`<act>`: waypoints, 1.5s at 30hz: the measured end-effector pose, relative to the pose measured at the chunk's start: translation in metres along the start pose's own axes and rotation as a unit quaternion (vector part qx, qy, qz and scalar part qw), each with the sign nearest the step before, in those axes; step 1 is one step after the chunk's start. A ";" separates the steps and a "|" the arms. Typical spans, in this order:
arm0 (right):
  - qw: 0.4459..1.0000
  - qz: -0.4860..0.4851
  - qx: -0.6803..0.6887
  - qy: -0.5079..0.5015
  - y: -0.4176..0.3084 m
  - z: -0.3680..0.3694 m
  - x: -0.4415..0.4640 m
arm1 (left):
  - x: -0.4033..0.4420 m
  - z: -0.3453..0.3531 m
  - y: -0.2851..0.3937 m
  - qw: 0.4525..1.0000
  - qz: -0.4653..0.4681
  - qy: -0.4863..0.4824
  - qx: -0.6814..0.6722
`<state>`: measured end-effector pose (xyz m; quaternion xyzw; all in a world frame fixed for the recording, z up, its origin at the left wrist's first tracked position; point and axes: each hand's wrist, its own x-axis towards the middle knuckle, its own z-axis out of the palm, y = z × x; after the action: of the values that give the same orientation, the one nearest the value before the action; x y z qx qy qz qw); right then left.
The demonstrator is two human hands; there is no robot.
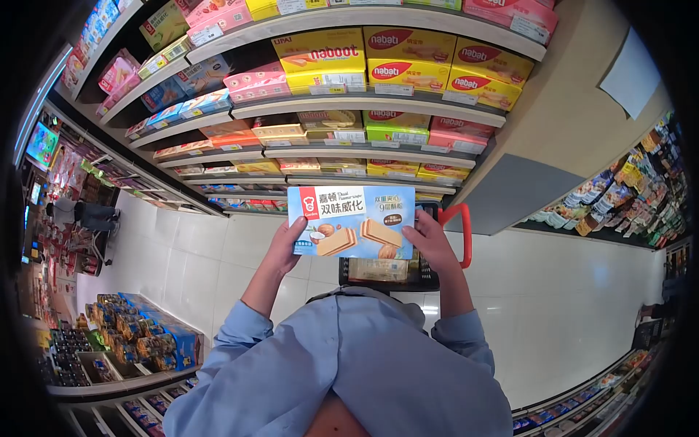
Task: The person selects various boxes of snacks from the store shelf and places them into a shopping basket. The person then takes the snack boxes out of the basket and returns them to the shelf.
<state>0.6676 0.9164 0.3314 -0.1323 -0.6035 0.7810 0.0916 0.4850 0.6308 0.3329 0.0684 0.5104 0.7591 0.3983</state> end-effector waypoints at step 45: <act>0.798 -0.138 -0.544 0.220 -0.120 0.449 0.494 | 0.271 -0.404 0.466 0.775 0.394 0.225 0.440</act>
<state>0.0542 0.6837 0.5058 -0.2442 -0.9045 0.2526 0.2417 -0.1529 0.4474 0.4471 0.2582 0.7920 0.5364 -0.1355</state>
